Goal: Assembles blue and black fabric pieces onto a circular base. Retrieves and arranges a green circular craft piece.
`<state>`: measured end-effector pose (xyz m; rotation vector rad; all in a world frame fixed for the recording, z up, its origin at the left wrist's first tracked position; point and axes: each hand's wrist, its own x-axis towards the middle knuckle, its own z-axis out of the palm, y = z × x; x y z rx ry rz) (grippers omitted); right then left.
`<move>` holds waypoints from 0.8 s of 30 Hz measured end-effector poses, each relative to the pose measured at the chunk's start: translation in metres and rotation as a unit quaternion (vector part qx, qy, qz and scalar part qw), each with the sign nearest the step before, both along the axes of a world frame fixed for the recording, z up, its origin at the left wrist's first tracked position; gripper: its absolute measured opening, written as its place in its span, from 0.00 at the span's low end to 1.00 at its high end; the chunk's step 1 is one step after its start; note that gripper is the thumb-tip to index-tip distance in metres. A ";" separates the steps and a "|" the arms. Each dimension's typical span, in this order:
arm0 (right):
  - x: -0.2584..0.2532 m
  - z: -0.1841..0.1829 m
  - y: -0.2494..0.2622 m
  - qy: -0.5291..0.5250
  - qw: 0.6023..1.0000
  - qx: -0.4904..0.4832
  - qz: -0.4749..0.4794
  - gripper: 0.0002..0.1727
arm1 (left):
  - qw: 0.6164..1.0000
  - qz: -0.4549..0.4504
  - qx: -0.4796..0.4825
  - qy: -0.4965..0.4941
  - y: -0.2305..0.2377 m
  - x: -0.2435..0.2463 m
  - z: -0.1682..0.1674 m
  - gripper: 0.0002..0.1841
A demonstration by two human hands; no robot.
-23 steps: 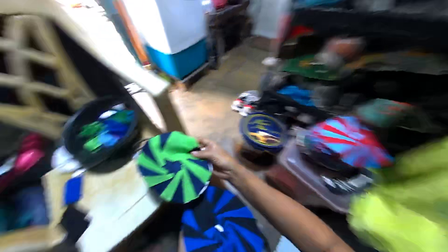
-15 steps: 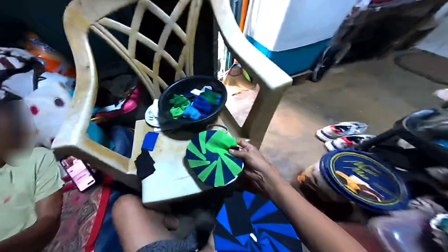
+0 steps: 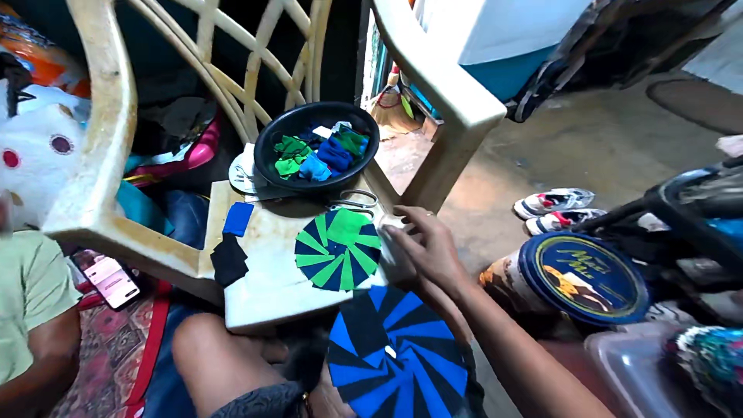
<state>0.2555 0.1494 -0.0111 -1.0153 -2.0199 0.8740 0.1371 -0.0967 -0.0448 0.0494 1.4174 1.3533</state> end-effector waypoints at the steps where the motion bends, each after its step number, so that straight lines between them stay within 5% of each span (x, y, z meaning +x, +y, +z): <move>1: 0.016 -0.002 -0.007 0.034 0.999 -0.025 -0.007 0.20 | 0.992 -0.003 0.025 -0.126 0.008 -0.006 0.007 0.30; 3: 0.046 -0.001 -0.027 0.117 0.976 -0.183 0.016 0.19 | 0.957 -0.049 0.082 -0.273 0.022 -0.013 0.007 0.38; 5: 0.070 -0.005 -0.048 0.190 0.919 -0.340 0.066 0.28 | 0.940 -0.065 0.130 -0.308 0.038 -0.010 0.005 0.37; 7: 0.088 -0.011 -0.069 0.250 0.875 -0.407 0.073 0.25 | 0.920 -0.095 0.177 -0.338 0.053 -0.004 0.000 0.34; 10: 0.108 -0.012 -0.090 0.251 0.886 -0.388 0.042 0.10 | 0.901 -0.146 0.186 -0.363 0.071 0.011 0.004 0.32; 16: 0.108 -0.007 -0.102 0.238 0.910 -0.333 -0.065 0.18 | 0.906 -0.148 0.153 -0.365 0.087 0.026 0.014 0.37; 20: 0.081 -0.006 -0.099 0.225 0.921 -0.317 -0.036 0.16 | 0.931 -0.105 0.165 -0.309 0.081 0.003 0.030 0.33; 24: 0.033 -0.001 -0.097 0.212 0.927 -0.309 0.029 0.09 | 0.916 -0.116 0.285 -0.257 0.046 -0.049 0.028 0.25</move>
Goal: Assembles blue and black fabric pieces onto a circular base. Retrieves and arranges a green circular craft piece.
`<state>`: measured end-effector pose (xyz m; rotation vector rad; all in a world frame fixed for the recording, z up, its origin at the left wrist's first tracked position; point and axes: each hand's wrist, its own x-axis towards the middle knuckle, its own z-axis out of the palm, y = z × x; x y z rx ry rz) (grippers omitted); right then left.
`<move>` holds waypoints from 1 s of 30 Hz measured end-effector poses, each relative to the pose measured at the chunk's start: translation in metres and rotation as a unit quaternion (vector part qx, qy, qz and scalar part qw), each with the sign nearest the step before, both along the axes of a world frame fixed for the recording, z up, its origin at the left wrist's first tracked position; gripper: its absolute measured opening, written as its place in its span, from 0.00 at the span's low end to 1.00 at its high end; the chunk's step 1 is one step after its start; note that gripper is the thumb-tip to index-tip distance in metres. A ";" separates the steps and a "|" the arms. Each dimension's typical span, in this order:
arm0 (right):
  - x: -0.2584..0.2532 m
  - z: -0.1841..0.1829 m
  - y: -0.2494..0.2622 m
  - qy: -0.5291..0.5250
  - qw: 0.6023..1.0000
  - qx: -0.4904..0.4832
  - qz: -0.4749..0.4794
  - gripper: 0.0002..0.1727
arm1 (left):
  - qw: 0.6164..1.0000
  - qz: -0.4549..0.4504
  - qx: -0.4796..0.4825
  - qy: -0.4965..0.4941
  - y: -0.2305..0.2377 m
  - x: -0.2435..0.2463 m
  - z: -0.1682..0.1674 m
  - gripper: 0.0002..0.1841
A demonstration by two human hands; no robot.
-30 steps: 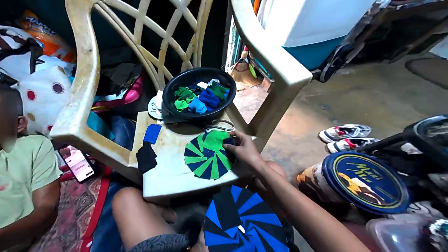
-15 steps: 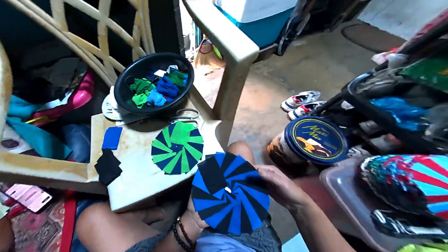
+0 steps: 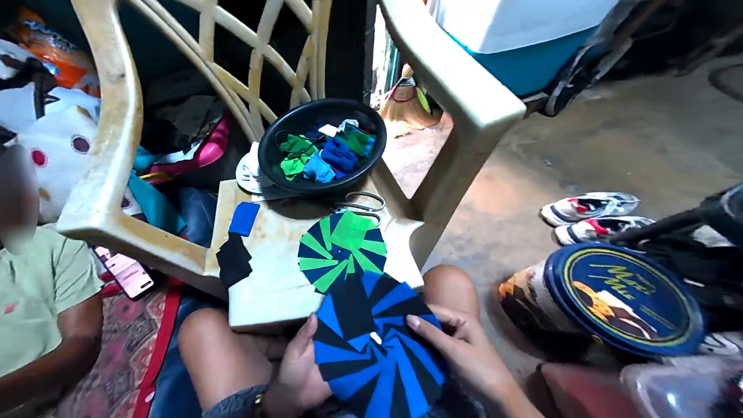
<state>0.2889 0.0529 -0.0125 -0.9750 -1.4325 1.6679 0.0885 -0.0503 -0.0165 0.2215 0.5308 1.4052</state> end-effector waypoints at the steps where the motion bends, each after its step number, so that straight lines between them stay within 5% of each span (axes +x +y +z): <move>1: -0.014 0.001 0.001 0.007 1.000 0.013 0.026 0.08 | 0.999 0.028 -0.003 0.045 -0.010 -0.012 0.004 0.18; 3: -0.045 0.005 0.002 0.015 0.996 0.041 0.078 0.11 | 0.975 0.126 -0.099 0.152 -0.026 -0.031 0.021 0.09; 6: -0.092 0.010 0.002 0.010 0.988 0.068 0.137 0.19 | 0.911 0.215 -0.193 0.295 -0.033 -0.061 0.036 0.13; 13: -0.156 0.006 -0.002 -0.056 0.978 0.138 0.148 0.28 | 0.786 0.250 -0.157 0.544 -0.024 -0.125 0.023 0.23; 20: -0.143 0.000 -0.008 -0.087 0.949 0.243 0.180 0.29 | 0.675 0.262 -0.176 0.666 -0.022 -0.136 0.008 0.29; 22: -0.127 -0.009 -0.010 -0.078 0.916 0.377 0.115 0.22 | 0.624 0.256 -0.189 0.713 -0.024 -0.132 0.007 0.28; 24: -0.105 -0.021 -0.002 -0.063 0.873 0.483 0.017 0.12 | 0.525 0.246 -0.186 0.793 -0.026 -0.128 0.008 0.27; 27: -0.064 -0.040 0.023 -0.100 0.840 0.527 -0.076 0.09 | 0.412 0.243 -0.129 0.869 -0.020 -0.109 0.018 0.29; 30: -0.040 -0.053 0.046 -0.146 0.836 0.516 -0.119 0.10 | 0.450 0.175 -0.002 0.876 0.005 -0.073 0.025 0.26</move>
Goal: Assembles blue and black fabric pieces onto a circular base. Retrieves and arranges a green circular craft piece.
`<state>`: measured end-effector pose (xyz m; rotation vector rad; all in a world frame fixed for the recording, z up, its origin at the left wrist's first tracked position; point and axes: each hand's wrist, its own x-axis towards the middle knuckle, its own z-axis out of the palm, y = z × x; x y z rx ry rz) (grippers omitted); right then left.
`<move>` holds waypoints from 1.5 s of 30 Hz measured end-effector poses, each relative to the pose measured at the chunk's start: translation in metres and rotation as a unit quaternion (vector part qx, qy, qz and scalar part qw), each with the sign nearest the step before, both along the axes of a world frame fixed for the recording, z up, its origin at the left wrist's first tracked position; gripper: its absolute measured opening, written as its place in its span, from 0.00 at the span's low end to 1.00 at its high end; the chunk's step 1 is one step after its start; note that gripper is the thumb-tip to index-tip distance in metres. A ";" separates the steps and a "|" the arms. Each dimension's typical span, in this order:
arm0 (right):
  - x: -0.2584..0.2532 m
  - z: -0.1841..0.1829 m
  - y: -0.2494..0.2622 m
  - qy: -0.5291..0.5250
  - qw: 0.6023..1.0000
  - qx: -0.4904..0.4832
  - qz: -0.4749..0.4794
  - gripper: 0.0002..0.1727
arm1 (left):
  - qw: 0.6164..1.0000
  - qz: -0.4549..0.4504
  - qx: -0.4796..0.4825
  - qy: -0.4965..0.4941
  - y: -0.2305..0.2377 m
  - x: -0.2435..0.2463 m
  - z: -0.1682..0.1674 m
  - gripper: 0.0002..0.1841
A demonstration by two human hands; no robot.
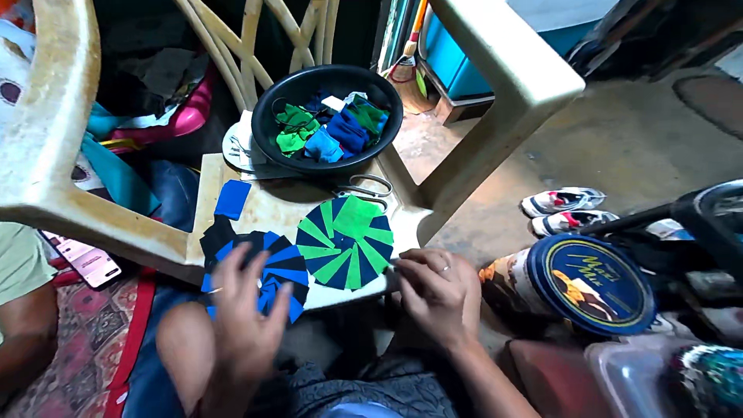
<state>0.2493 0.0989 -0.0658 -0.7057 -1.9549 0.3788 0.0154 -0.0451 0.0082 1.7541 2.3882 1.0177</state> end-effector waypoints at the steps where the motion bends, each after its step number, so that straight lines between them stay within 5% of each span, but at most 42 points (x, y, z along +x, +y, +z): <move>1: 0.005 -0.002 0.005 -0.011 1.000 -0.005 0.001 0.10 | 0.998 -0.058 -0.017 -0.013 0.012 0.013 -0.004 0.28; 4: 0.011 -0.010 0.015 -0.029 0.999 -0.011 0.041 0.12 | 0.983 -0.153 -0.103 -0.013 0.047 0.043 -0.015 0.36; 8: 0.010 -0.019 0.019 -0.032 0.998 -0.015 0.057 0.13 | 0.975 -0.125 -0.185 -0.020 0.076 0.056 -0.025 0.40; 28: 0.011 -0.019 0.020 -0.007 0.997 -0.049 0.067 0.12 | 0.983 -0.118 -0.137 0.045 0.076 0.062 -0.046 0.46; 45: 0.013 -0.020 0.018 -0.025 0.997 -0.043 0.065 0.12 | 0.985 -0.104 -0.130 0.033 0.076 0.067 -0.048 0.42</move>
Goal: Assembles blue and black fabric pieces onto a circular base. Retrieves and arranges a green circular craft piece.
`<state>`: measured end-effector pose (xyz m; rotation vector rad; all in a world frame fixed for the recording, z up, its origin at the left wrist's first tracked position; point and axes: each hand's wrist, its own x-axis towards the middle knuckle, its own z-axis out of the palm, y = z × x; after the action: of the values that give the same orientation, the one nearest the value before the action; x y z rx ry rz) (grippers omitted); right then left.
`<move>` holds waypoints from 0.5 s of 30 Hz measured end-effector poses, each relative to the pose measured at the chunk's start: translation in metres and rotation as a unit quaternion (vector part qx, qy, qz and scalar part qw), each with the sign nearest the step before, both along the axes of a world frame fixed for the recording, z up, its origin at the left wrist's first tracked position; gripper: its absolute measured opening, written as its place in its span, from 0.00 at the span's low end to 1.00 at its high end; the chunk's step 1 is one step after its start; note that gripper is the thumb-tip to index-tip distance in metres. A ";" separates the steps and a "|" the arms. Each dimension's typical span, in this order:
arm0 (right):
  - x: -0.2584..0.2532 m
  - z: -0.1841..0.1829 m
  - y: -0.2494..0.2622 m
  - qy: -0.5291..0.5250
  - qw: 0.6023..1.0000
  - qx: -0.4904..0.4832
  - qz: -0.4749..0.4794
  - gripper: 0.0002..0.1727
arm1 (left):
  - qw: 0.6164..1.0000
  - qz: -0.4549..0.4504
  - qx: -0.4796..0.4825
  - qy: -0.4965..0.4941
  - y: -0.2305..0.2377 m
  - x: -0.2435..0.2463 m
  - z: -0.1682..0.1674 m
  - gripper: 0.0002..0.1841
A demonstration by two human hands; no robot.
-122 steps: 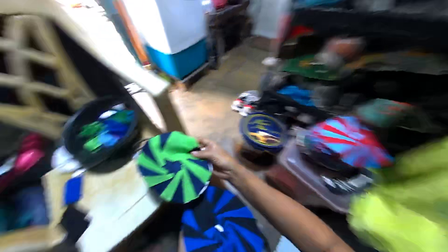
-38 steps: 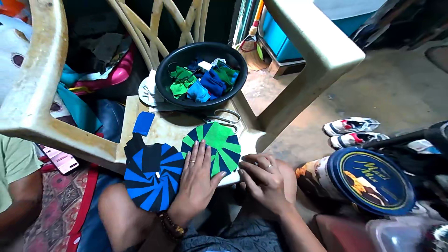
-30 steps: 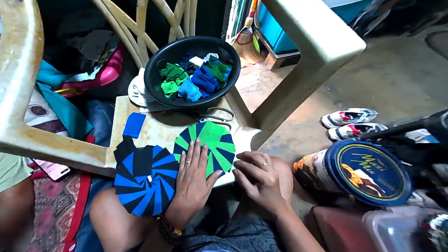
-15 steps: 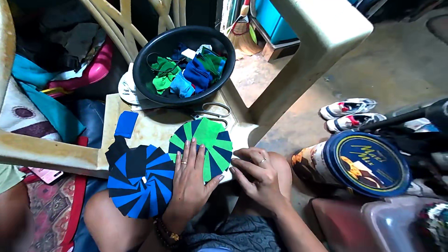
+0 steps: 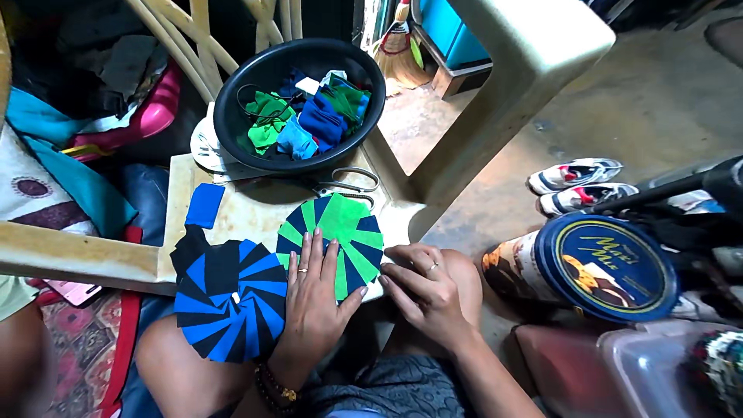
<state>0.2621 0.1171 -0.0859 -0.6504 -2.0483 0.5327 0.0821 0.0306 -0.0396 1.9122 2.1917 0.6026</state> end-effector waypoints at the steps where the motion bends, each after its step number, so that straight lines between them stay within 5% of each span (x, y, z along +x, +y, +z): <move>1: 0.000 0.000 0.000 0.000 1.000 0.000 0.000 0.12 | 1.000 0.000 -0.001 -0.001 0.000 0.000 0.000 0.41; 15: 0.000 0.002 -0.003 0.002 1.000 -0.017 0.012 0.14 | 1.000 -0.002 -0.007 -0.024 -0.001 -0.002 0.002 0.46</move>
<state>0.2616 0.1140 -0.0843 -0.6443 -2.0502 0.5834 0.0804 0.0293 -0.0373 1.8760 2.1561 0.6246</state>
